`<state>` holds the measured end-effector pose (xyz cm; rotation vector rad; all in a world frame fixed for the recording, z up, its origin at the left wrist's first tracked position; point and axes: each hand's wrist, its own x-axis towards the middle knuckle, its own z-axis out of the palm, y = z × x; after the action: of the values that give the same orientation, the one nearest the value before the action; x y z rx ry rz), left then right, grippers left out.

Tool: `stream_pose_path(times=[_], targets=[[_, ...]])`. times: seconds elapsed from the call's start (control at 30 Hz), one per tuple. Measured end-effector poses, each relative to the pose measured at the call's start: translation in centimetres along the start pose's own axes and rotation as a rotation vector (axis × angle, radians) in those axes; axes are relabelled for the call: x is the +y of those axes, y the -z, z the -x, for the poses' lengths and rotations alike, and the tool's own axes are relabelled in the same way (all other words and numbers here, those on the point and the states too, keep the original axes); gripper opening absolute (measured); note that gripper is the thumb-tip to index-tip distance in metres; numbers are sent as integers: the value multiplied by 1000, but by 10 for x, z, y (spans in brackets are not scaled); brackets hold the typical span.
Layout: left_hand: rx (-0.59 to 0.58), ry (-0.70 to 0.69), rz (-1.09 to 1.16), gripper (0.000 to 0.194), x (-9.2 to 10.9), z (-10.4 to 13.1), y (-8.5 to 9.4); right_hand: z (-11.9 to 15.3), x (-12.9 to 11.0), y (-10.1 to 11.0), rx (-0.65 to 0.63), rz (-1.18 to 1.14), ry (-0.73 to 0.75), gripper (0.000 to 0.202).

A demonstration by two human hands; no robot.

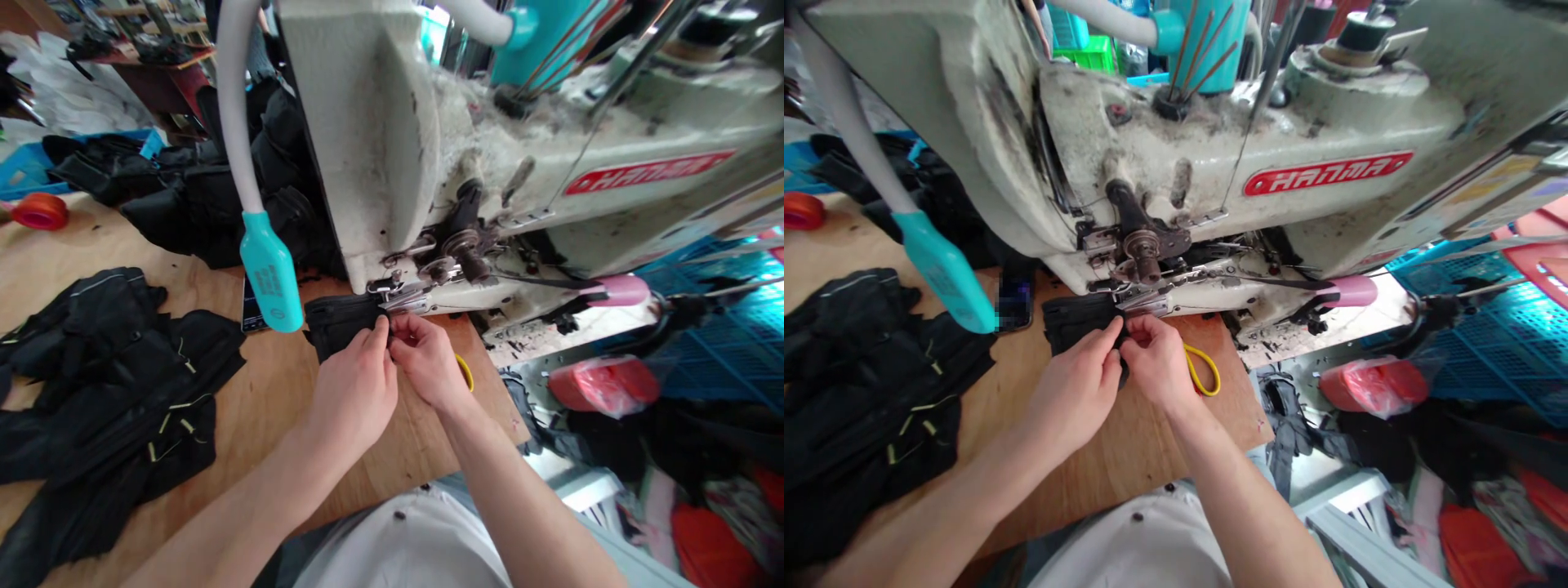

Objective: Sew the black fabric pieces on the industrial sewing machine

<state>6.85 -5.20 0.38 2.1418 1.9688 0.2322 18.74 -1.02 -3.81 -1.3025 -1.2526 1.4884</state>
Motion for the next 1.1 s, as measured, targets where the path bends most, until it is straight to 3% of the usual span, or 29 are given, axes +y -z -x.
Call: stream_pose_path(times=[0.17, 0.37, 0.5, 0.77, 0.9, 1.0, 1.1], targets=[[130, 59, 129, 48, 6, 0, -13, -2, -1, 6, -75, -55, -20, 17], [126, 87, -32, 48, 9, -4, -13, -7, 1, 3, -46, -81, 1, 13], [235, 58, -112, 41, 9, -7, -11, -11, 1, -1, -9, -117, 28, 11], [431, -82, -29, 39, -4, 27, -18, -11, 0, -8, 49, -113, 16, 15], [485, -214, 38, 30, -20, 21, -13, -5, 5, -20, 121, -60, 46, 22], [462, -353, 74, 24, -27, 7, 1, 2, 6, -25, 174, 81, 94, 26], [346, -496, 29, 21, -33, -3, 13, 10, 6, -18, 180, 278, 174, 21]])
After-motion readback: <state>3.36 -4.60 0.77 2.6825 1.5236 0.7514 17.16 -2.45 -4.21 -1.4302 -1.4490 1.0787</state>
